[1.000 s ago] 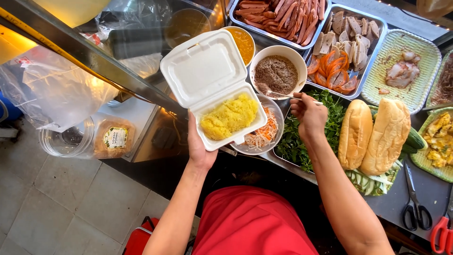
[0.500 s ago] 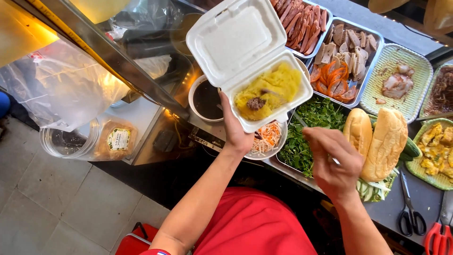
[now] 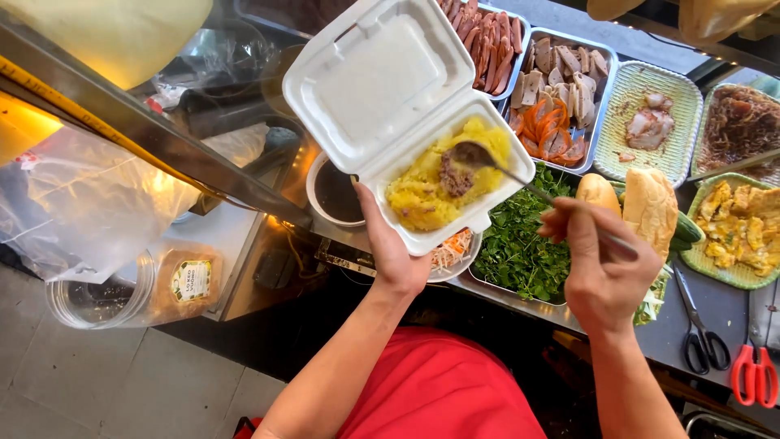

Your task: Prepare a takeout box with sticky rice and various meat and vegetable toppings.

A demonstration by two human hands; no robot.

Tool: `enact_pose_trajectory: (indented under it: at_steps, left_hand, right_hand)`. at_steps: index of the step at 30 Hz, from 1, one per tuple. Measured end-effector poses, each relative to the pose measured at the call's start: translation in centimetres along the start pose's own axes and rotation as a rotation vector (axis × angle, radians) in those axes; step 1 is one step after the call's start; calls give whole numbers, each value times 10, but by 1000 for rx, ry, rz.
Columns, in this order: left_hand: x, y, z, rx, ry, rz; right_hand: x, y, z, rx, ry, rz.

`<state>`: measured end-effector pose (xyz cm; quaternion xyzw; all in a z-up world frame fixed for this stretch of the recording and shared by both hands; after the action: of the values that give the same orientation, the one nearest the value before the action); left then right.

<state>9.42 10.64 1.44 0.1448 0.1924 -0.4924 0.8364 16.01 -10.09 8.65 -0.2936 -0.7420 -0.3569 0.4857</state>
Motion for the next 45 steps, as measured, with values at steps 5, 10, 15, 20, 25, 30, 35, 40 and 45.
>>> enact_pose_trajectory:
  at_steps: [5, 10, 15, 20, 25, 30, 35, 40, 45]
  left_hand:
    - [-7, -4, 5, 13, -52, -12]
    - [-3, 1, -12, -1, -11, 5]
    - [-15, 1, -2, -20, -71, -75]
    - [-4, 3, -13, 10, -13, -44]
    - [4, 6, -17, 5, 41, -27]
    - [-2, 11, -39, -29, 25, -61]
    - [-17, 12, -44, -43, -18, -94]
    - [-26, -4, -59, -56, 47, -179]
    - [-28, -17, -54, -72, 48, -288]
  right_hand:
    - [-8, -1, -16, -151, 180, 32]
    - [14, -7, -3, 8, 97, 44]
    - [0, -4, -21, -30, 54, 62]
    - [-7, 3, -11, -187, 331, 99]
    - [-7, 3, 34, -130, 495, 300]
    - [13, -1, 17, -56, 186, 400]
    - [-1, 9, -6, -112, 87, 254]
    - [-105, 44, 9, -200, -107, 261]
    - [-188, 72, 59, -87, -90, 370]
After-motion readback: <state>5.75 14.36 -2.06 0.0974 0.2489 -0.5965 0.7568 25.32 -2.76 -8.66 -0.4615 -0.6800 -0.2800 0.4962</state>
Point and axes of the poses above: each hand's wrist, its own y-axis towards the middle knuckle, its own z-axis out of the palm, x = y × z, the point moved 4 cm from there along y, towards the middle knuckle, and after that the axes turned 14 degrees about x, right-handed, at the moved point
